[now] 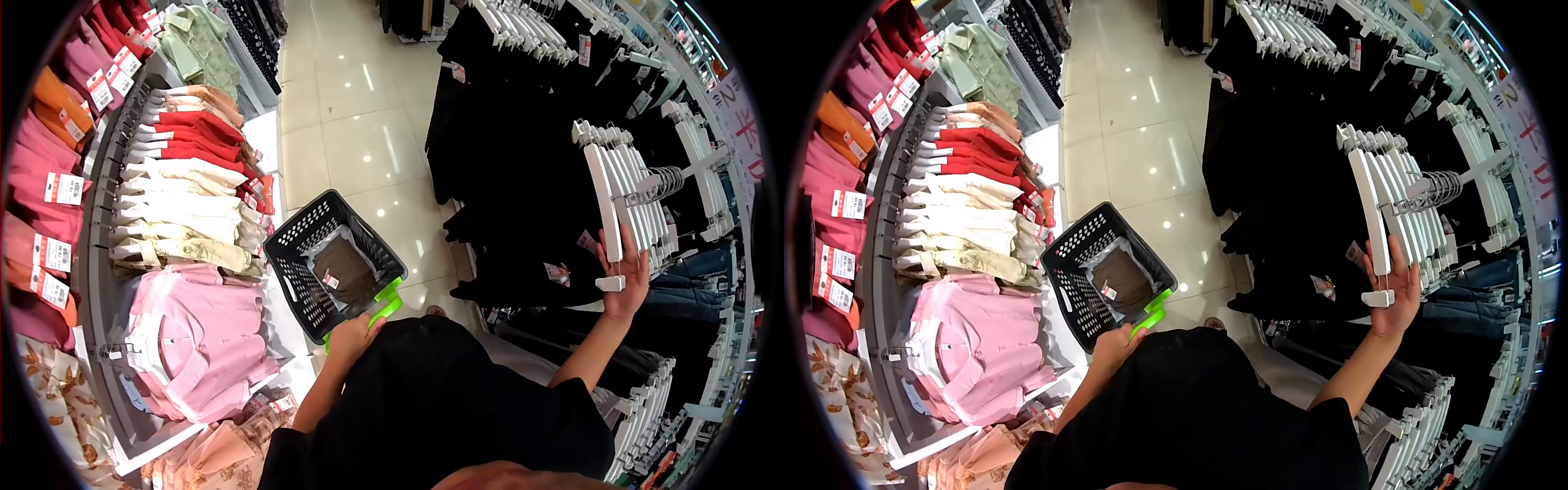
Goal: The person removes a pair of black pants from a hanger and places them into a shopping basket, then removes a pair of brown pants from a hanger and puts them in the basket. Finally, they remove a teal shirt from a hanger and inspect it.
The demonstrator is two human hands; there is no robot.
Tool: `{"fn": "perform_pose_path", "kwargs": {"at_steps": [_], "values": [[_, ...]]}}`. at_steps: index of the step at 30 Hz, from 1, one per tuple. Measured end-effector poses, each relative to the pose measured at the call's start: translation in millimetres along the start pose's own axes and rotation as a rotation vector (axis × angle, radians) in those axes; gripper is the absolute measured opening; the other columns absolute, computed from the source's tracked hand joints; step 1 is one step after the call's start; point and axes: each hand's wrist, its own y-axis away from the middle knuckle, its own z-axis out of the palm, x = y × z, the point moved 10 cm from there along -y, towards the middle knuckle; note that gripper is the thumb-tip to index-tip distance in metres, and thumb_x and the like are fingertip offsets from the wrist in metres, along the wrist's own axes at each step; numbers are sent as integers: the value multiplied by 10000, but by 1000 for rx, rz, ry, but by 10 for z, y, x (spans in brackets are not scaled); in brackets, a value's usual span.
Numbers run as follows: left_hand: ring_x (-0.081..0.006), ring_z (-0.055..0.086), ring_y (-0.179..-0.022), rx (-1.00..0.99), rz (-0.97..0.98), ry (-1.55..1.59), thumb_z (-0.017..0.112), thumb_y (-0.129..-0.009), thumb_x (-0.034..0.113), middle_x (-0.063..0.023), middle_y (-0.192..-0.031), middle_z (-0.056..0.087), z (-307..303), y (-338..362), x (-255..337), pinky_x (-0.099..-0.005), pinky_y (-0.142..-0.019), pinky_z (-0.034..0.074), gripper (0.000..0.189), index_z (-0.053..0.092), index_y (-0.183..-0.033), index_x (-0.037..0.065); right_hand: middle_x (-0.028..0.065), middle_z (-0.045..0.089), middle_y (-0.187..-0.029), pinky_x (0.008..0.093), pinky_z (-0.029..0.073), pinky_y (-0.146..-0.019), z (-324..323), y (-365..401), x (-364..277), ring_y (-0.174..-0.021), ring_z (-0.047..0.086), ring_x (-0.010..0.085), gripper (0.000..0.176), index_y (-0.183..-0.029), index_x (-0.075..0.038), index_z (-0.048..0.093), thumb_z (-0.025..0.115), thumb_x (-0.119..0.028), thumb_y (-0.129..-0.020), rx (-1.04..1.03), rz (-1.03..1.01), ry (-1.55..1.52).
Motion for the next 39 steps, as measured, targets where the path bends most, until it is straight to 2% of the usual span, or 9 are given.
{"fn": "perform_pose_path", "kwargs": {"at_steps": [7,9,12,17,18,23,24,28,39], "values": [[-422,610,-620,11,116,22,432,-972,471,-201,-622,601,-261,-45,-167,-518,-591,479,510,580,-740,41,158,564,-1306,354,389,-1019,-135,704,-152,-1207,531,231,429,-1373,20,481,460,-197,-1004,665,-419,868],[-413,618,-626,-42,162,-60,413,-979,462,-201,-633,608,-327,-98,-226,-511,-594,494,512,598,-734,52,165,507,-1327,400,351,-1044,718,1077,-229,-1252,450,272,411,-1312,31,506,531,-161,-949,855,-872,1692],[-406,632,-640,-22,202,-82,422,-970,463,-197,-659,634,-493,-190,-336,-503,-621,508,520,648,-724,65,160,504,-1213,388,368,-1023,1205,1167,199,-1185,458,282,392,-1245,38,505,580,-35,-867,535,-1247,1521],[-385,618,-591,67,272,-151,426,-968,452,-181,-603,609,-698,-383,-523,-503,-580,493,505,623,-691,78,126,564,-1231,341,434,-970,2008,548,2361,-1120,550,243,363,-1217,-2,552,590,-87,-866,-276,-257,1264],[-388,618,-592,69,284,-157,425,-969,451,-182,-604,609,-735,-424,-548,-504,-580,492,506,622,-692,76,174,588,-1163,399,428,-969,2171,596,2848,-1101,551,345,365,-1205,5,549,618,-151,-882,-476,-329,1251],[-386,640,-670,90,267,-177,488,-915,375,-176,-692,651,-897,-671,-754,-500,-626,505,401,653,-722,65,231,642,-1001,468,478,-843,2646,1010,4687,-964,602,412,394,-1210,-12,549,454,-322,-986,-1027,-144,1068],[-380,639,-661,106,258,-175,493,-911,362,-171,-683,649,-930,-701,-798,-492,-619,506,387,649,-717,66,218,654,-830,509,489,-737,2495,1004,4970,-823,621,433,388,-1074,-48,612,392,-359,-1006,-975,129,1198],[-354,633,-624,329,239,-112,511,-899,329,-149,-647,636,-1180,-853,-959,-464,-595,506,357,634,-687,70,216,636,-773,534,463,-638,2559,747,5134,-724,604,442,444,-781,-33,588,388,-359,-1006,-930,44,1164],[-336,645,-689,228,49,-220,507,-866,364,-125,-710,659,-1255,-1589,-1171,-471,-627,510,359,645,-687,86,245,602,-772,512,442,-645,2582,133,5475,-742,577,462,370,-851,-5,564,412,-303,-1010,-1177,163,955]]}}
